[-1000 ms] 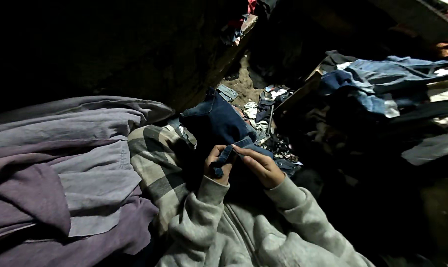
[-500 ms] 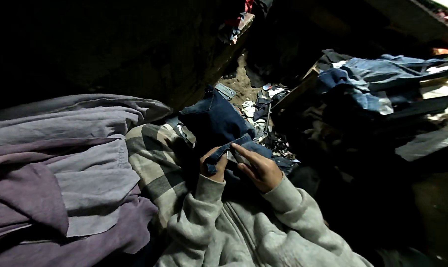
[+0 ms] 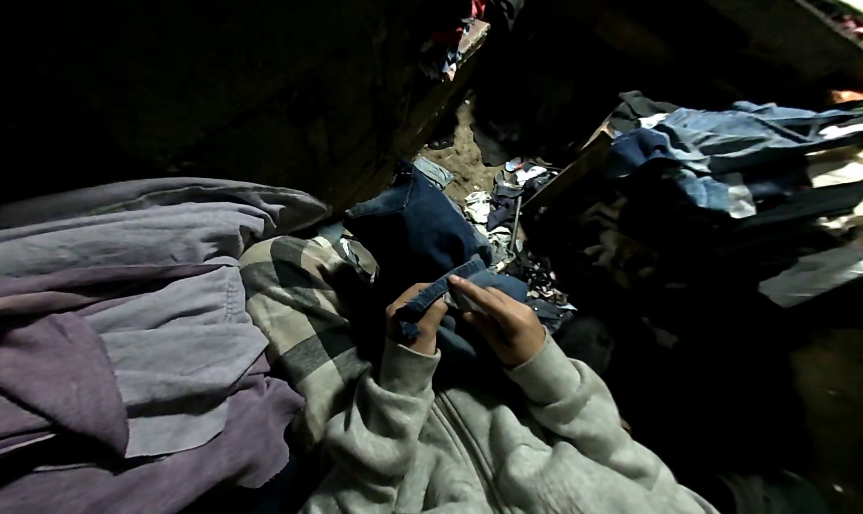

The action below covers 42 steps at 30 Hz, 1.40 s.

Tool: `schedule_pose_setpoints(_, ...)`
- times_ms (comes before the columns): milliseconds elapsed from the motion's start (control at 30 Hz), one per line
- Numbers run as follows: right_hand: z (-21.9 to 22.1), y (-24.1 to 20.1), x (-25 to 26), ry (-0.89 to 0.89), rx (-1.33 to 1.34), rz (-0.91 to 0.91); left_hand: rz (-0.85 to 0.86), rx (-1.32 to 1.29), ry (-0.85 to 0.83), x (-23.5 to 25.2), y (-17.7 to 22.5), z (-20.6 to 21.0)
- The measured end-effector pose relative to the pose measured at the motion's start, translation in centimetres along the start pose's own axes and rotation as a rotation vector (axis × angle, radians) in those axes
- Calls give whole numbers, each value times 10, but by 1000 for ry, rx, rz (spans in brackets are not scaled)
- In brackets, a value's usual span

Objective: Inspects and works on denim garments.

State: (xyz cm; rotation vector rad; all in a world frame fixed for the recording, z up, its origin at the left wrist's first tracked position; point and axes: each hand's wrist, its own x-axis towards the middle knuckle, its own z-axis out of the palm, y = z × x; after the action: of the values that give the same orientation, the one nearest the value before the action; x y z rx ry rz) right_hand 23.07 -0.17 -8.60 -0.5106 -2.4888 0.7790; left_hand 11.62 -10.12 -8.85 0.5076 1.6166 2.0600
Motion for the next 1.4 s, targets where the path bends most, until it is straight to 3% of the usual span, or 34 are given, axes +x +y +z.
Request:
schedule_pose_setpoints(267,8,-3,6,-27,194,123,44,241,-66,0,0,-3)
schedule_pose_setpoints(433,3,-1,9,-72,371,99,12,241,-57,4,-3,-3)
schedule_pose_setpoints(567,0,-3,10,-94,477,146,94,217,-38,7,-16,-4)
schedule_pose_setpoints(667,-1,-4,11,-105,503,176,-92,118,-71,8,-6,-4)
schedule_pose_setpoints(733,-1,-4,11,-104,508,168,-124,121,-102,9,-4,-7)
schedule_pose_setpoints(800,0,-2,10,-104,463,148,-68,142,-125,8,-8,-10)
schedule_pose_setpoints(1000,-1,-2,4,-69,-18,46,-50,140,-64,7,-12,-8)
schedule_pose_setpoints(1167,-6,1,1,-70,-68,22,-14,90,-96,7,-15,-9)
schedule_pose_setpoints(1400,4,-4,6,-48,19,126,133,275,-129,2,-15,-8)
